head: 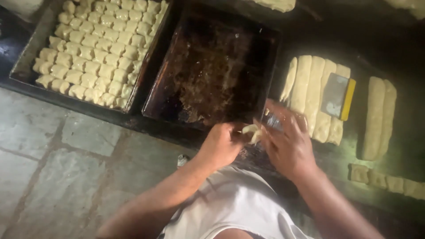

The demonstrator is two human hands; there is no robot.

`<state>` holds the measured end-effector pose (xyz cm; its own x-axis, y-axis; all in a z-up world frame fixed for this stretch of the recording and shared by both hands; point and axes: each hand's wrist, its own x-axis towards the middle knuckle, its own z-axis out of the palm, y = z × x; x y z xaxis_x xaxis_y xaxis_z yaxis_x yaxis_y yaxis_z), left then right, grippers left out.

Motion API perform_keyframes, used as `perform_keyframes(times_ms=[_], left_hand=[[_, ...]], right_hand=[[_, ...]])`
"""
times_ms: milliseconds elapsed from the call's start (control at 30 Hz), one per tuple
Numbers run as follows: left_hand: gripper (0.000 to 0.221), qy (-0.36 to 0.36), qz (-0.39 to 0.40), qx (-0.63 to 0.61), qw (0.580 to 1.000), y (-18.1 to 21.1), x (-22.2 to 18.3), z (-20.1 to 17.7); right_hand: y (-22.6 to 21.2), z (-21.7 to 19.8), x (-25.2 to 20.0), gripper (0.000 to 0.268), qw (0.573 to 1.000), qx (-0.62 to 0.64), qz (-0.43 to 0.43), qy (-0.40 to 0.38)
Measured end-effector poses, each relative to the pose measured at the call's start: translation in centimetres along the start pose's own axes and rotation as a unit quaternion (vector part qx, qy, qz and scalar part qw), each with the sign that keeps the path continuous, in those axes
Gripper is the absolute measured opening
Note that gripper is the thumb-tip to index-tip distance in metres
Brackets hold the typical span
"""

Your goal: The person is shaping and placing small pieces of dough onto baking sheets.

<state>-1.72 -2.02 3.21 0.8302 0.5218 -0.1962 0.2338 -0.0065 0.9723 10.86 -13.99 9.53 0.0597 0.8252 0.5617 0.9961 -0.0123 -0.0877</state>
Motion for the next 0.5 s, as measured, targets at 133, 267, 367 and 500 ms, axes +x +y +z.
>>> perform_keyframes(times_ms=[133, 267, 367, 500], left_hand=[[0.027, 0.003, 0.033, 0.014, 0.999, -2.1, 0.2, -2.0], [0.056, 0.046, 0.054, -0.028, 0.997, -4.5, 0.7, -5.1], [0.057, 0.117, 0.141, 0.001, 0.983, -5.2, 1.3, -8.3], [0.031, 0.179, 0.186, 0.103, 0.961, -5.9, 2.4, -10.6]], right_hand=[[0.6, 3.1, 0.4, 0.036, 0.992, 0.081, 0.014, -0.098], [-0.4, 4.8, 4.2, 0.032, 0.884, 0.165, 0.304, -0.315], [-1.3, 6.5, 6.8, 0.033, 0.798, 0.164, 0.440, -0.378], [0.7, 12.8, 3.0, 0.043, 0.892, -0.026, 0.131, -0.431]])
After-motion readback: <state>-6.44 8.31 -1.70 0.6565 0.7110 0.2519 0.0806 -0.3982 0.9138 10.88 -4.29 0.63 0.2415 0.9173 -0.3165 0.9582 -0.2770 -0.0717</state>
